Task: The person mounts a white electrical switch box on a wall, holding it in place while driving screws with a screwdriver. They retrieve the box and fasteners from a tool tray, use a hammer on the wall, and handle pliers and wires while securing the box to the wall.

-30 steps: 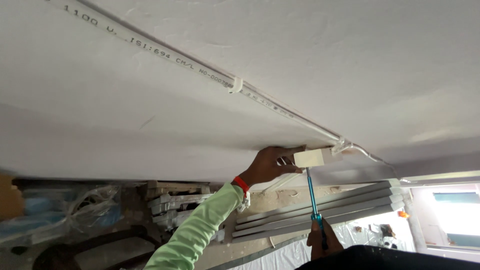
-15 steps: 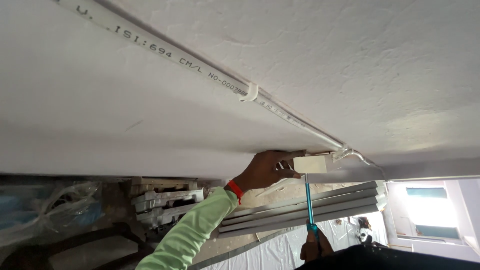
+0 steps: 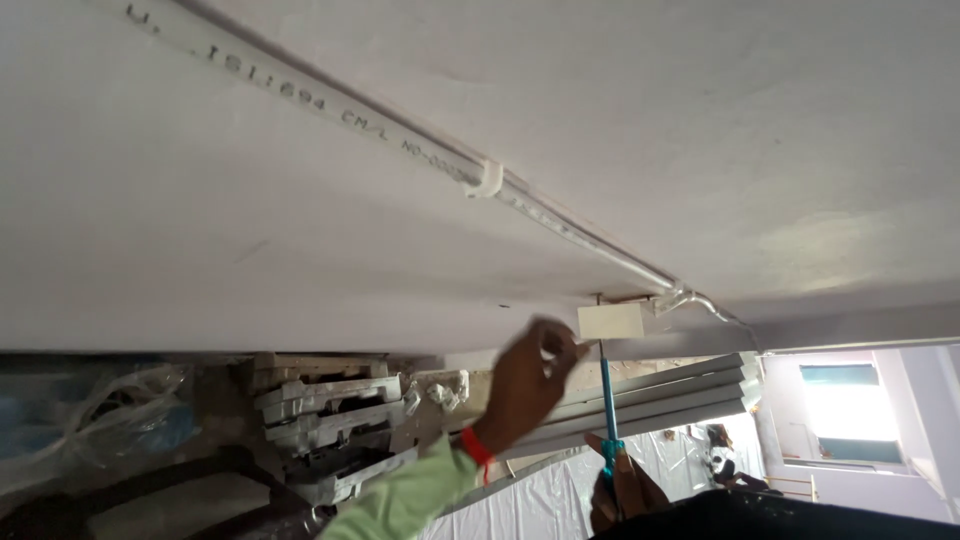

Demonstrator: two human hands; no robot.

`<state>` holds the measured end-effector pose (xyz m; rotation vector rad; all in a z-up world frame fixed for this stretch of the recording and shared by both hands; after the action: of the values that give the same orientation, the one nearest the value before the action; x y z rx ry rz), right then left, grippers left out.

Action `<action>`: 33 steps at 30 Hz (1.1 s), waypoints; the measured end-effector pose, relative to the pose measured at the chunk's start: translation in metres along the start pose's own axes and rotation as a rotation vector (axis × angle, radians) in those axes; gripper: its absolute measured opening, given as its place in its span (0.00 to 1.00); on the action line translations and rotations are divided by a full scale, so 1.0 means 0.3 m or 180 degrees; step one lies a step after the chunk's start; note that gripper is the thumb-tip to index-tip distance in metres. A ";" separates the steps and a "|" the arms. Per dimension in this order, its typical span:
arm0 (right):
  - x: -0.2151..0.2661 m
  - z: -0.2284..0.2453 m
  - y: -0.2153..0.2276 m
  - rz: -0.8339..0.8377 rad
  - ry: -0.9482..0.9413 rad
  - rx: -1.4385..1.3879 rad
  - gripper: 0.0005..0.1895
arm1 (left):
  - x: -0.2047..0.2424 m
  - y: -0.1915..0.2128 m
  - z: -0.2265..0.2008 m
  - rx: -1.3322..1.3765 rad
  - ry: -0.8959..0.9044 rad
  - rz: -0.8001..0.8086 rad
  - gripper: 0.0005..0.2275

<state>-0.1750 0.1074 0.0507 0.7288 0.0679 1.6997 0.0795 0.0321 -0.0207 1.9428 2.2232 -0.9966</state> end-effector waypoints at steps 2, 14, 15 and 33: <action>-0.056 0.059 -0.109 0.0100 -0.0092 -0.0196 0.35 | 0.046 -0.096 0.026 0.1473 0.0616 0.0267 0.13; 0.007 0.156 -0.220 -0.1213 0.2117 0.2588 0.24 | 0.024 -0.212 0.078 0.3314 0.1125 0.0105 0.09; -0.031 0.146 -0.175 -0.1224 0.2117 0.2568 0.24 | 0.004 -0.200 0.077 0.3298 0.1133 0.0119 0.09; -0.149 0.132 -0.303 0.2513 0.0583 -0.2752 0.20 | -0.067 -0.154 0.136 0.3429 0.1043 -0.0002 0.07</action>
<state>-0.0733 0.0786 0.0251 -0.0948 -0.8793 2.2556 0.0271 -0.0057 -0.0244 2.5719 1.9496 -2.3721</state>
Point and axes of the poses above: each hand's wrist, its own x-axis away from the middle knuckle, its own y-axis out of the back of the hand, z = x × y, the point moved 5 cm from there along -x, towards the middle knuckle, and after that the axes turned 13 degrees about z, right-handed, at the moved point
